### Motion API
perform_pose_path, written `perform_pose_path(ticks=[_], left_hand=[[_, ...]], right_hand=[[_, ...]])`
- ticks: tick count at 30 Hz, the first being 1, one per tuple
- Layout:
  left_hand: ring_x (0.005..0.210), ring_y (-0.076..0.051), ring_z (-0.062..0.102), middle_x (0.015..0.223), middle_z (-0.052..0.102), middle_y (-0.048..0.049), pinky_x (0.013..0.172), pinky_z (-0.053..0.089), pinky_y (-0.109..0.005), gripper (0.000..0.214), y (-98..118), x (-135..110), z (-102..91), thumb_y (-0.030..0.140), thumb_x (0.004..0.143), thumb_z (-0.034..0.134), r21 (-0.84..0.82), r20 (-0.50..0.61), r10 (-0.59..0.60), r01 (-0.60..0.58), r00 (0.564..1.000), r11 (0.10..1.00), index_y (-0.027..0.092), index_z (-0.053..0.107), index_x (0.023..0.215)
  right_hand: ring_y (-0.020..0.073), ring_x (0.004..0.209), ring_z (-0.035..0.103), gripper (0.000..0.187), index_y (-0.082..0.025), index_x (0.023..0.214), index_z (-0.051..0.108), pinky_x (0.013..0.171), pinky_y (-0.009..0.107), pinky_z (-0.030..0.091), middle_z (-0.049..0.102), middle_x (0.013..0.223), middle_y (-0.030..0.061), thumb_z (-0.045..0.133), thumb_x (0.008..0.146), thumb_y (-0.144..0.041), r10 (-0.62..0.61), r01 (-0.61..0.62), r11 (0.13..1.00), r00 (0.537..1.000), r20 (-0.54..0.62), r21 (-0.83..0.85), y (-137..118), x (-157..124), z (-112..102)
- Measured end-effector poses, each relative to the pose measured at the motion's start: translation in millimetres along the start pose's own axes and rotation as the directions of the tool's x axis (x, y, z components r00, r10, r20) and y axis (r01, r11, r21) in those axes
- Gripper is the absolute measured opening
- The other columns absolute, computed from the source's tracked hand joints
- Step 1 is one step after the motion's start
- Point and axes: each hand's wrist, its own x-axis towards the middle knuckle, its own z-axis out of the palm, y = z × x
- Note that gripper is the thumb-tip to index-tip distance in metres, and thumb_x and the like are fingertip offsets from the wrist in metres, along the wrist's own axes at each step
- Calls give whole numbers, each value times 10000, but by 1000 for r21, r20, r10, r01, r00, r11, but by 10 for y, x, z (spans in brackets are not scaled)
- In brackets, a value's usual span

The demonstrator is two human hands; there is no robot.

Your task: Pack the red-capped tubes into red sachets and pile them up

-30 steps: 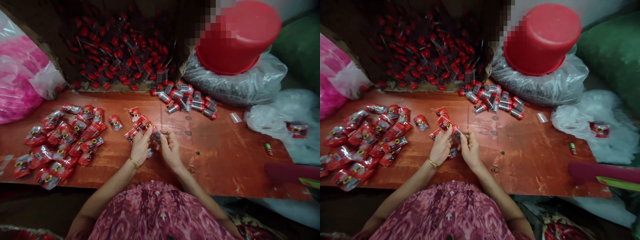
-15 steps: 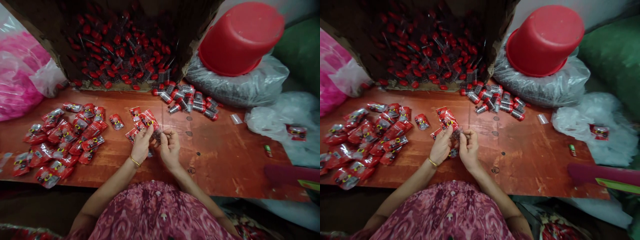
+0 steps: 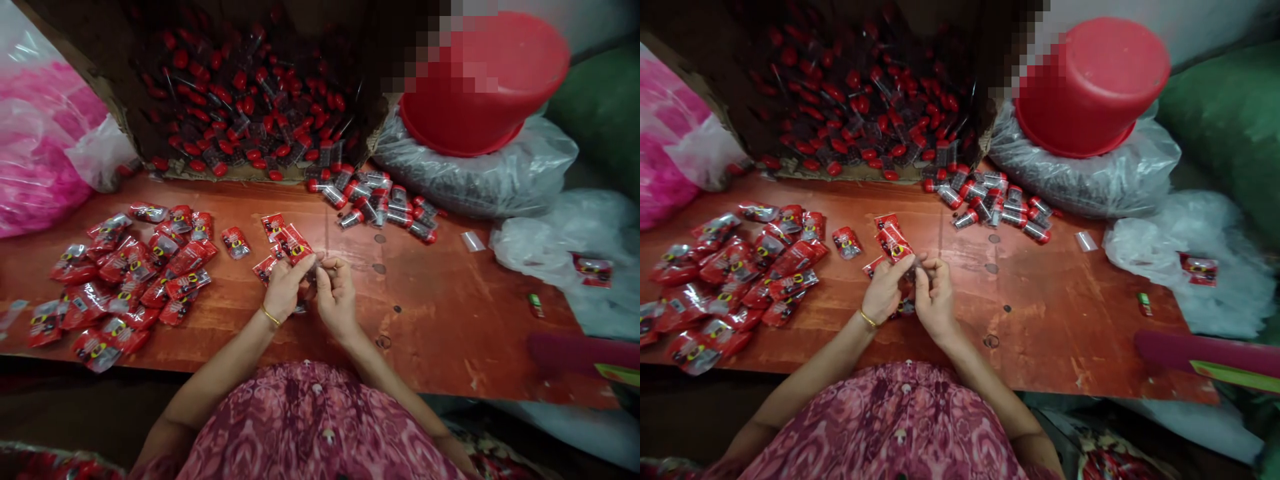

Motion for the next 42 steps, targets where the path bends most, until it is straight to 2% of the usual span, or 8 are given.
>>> perform_pose_path(ticks=[7,12,17,20,26,33,38,42], left_hand=[[555,-65,497,614,590,24,536,400,-184,251,-43,-72,35,351,612,742,40,45,45,-47,998,998,136,621,655],[462,-57,457,609,590,13,385,349,-171,356,96,-73,17,452,608,729,-86,51,-7,12,999,996,134,601,706],[354,-46,412,493,510,52,306,318,-158,367,99,-32,-18,473,638,704,-24,84,-34,36,996,999,144,577,737],[321,-66,428,461,491,59,288,330,-179,354,36,-44,3,493,691,648,49,160,-40,32,986,998,152,570,749],[280,-55,373,377,428,81,299,295,-183,355,-60,-103,85,505,693,635,161,139,5,-27,990,987,159,559,662],[645,-119,595,720,667,-11,627,478,-229,287,-42,45,27,408,670,685,174,144,122,-147,982,974,156,629,797],[799,-181,630,862,714,-51,767,469,-284,215,-115,233,-57,294,697,662,452,351,102,-264,931,852,161,685,865],[829,-205,637,916,721,-43,756,458,-284,223,-175,307,-56,298,743,618,622,440,100,-383,892,683,203,696,928]], right_hand=[[126,825,575,111,-221,987,457,753,280,485,561,910,26,445,880,-251,-44,41,992,999,-25,-118,28,-4,-45],[92,525,542,206,-240,964,431,533,230,481,561,677,-53,503,848,-394,208,-222,959,974,95,174,-27,67,-46],[69,425,511,290,-199,841,528,459,211,446,565,600,-53,525,813,-487,315,-363,912,918,239,190,-3,24,-72],[62,387,474,270,-201,799,541,398,198,402,546,577,-58,524,821,-470,284,-304,934,951,125,190,-17,-9,-83],[77,374,428,224,-208,859,576,360,210,369,515,544,-54,502,846,-419,248,-248,962,969,16,109,-78,-13,-84],[142,736,579,224,-216,984,591,681,290,489,627,823,17,453,882,-359,68,-61,995,995,72,-84,189,19,-277],[198,992,553,321,-249,1133,564,891,394,432,617,1080,60,507,845,-379,-38,66,968,992,118,-242,392,182,-594],[200,844,571,218,-263,918,669,818,384,446,656,870,32,569,797,-413,-106,166,939,973,204,-302,413,381,-730]])
